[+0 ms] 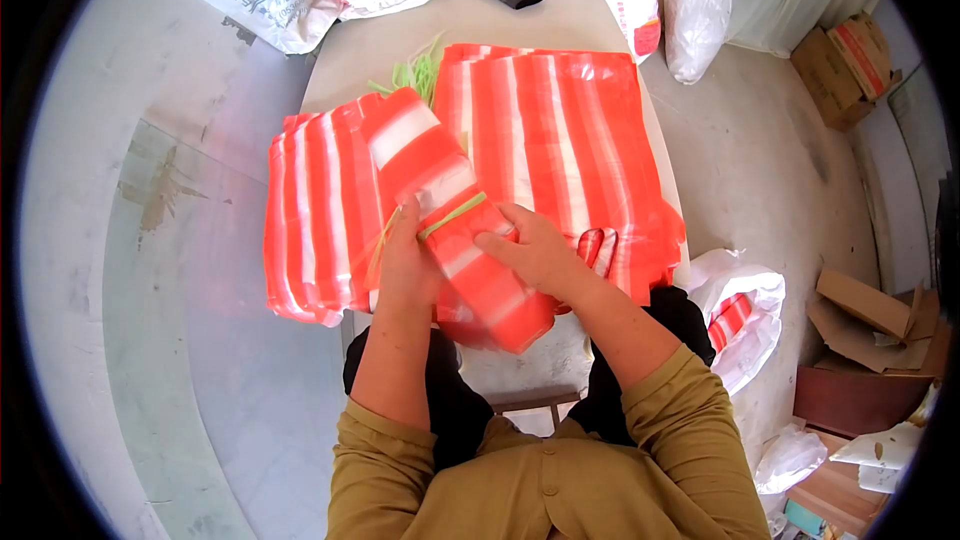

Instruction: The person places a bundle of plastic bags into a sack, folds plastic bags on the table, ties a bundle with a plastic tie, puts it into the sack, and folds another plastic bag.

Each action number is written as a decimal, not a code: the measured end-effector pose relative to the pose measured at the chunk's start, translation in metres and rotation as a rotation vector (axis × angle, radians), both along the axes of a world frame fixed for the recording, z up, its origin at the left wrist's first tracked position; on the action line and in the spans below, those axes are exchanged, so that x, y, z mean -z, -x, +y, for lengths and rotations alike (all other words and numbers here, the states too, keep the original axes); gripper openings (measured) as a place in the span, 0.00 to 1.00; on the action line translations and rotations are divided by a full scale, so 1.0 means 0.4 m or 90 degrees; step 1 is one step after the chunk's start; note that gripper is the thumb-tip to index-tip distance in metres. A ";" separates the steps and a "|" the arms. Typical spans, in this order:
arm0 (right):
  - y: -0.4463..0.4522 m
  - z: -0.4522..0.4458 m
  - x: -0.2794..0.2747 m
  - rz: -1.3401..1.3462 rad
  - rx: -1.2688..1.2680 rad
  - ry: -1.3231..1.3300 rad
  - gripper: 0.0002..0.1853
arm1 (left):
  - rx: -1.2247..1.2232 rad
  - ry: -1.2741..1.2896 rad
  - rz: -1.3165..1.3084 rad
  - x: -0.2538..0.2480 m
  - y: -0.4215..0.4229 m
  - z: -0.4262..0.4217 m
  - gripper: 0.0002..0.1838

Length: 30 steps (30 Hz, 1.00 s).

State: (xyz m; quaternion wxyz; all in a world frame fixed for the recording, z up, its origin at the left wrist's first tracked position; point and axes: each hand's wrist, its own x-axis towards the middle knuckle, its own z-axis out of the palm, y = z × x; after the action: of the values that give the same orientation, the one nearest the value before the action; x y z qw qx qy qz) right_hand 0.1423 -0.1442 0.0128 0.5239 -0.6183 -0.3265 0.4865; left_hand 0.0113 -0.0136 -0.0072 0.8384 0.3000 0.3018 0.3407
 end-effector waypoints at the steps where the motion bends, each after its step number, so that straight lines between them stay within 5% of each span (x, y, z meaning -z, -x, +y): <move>1: -0.004 -0.005 -0.008 -0.008 -0.009 0.007 0.31 | 0.009 -0.001 -0.020 -0.001 0.004 0.006 0.29; 11: -0.016 0.008 0.063 -0.002 0.046 -0.086 0.24 | 0.047 -0.009 -0.043 -0.001 -0.013 -0.010 0.25; 14: -0.024 0.003 0.053 -0.023 0.075 -0.085 0.22 | 0.122 -0.181 0.037 -0.001 -0.012 -0.020 0.18; 30: -0.038 0.011 0.062 -0.056 0.138 -0.110 0.14 | 0.173 -0.099 0.004 -0.004 0.003 0.001 0.17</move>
State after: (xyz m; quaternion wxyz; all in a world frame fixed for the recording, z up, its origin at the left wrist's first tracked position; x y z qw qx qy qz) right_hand 0.1575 -0.1399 -0.0118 0.6098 -0.6232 -0.3211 0.3697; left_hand 0.0100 -0.0132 -0.0056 0.8501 0.4032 0.2338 0.2452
